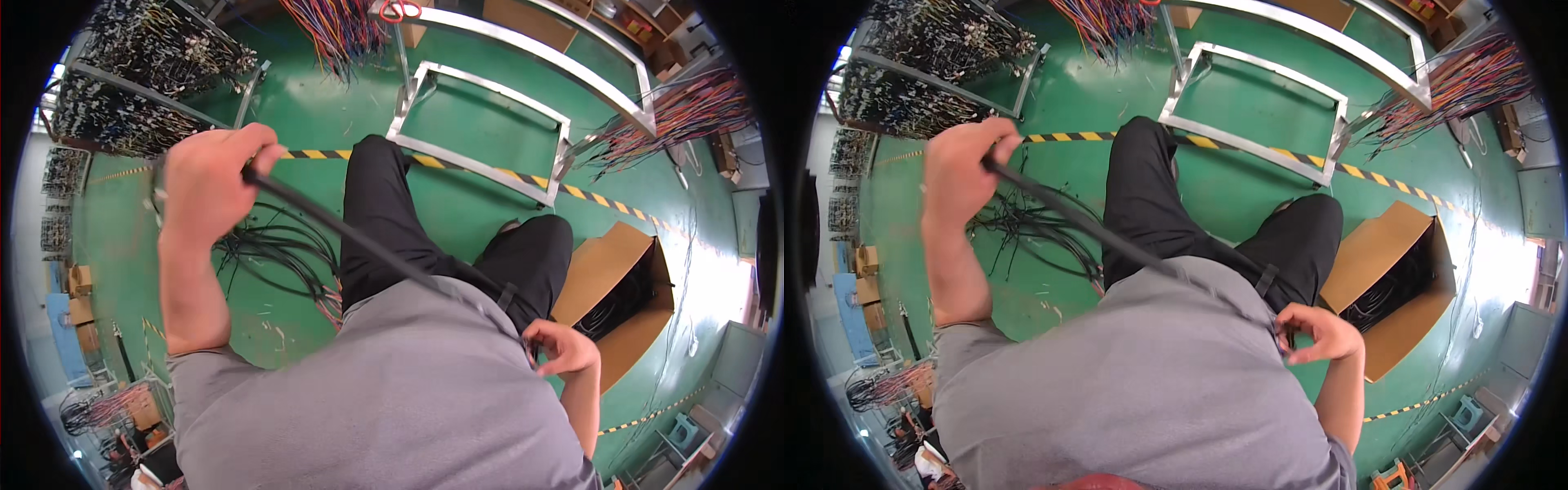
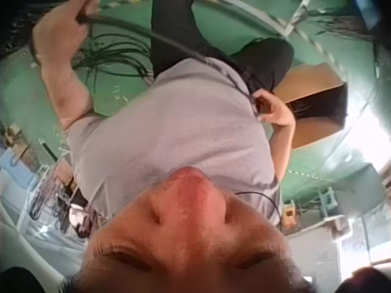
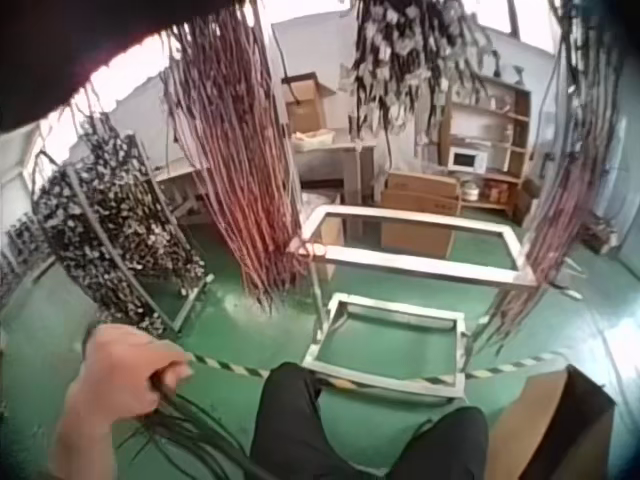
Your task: Organizing and preparing wiring harnesses by pulling wires from a rack and coiling them for packaging.
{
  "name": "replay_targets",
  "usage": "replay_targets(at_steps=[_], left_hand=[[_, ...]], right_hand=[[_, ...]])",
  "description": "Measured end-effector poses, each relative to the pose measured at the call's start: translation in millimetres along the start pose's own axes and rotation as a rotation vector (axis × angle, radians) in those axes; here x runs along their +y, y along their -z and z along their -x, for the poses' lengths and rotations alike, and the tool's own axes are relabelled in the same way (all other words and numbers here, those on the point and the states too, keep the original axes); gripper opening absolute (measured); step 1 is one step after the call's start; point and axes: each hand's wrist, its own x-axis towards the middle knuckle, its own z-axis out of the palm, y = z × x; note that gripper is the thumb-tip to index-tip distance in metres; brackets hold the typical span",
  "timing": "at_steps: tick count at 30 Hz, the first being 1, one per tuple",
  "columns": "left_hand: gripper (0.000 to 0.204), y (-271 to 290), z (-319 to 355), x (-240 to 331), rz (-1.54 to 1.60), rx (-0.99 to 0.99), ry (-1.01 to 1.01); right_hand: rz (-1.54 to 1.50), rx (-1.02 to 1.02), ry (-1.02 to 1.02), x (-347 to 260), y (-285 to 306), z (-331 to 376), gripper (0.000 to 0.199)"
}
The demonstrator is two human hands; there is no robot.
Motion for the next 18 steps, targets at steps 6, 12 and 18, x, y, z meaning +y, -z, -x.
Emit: replay_targets(at_steps=[6, 12, 18], left_hand=[[0.028, -166, 108, -43, 0.239, -0.706, 0.347], [0.063, -202, 88, 63, 0.512, -0.527, 0.193], [0.059, -220, 6, 197, 0.988, -0.670, -0.211]], right_hand=[[0.429, 0.629, -0.075, 4, 12, -14, 0.039], [0.645, 1.036, 0.045, 15, 30, -21, 0.037], [0.626, 1.087, 0.140, 16, 26, -15, 0.026]])
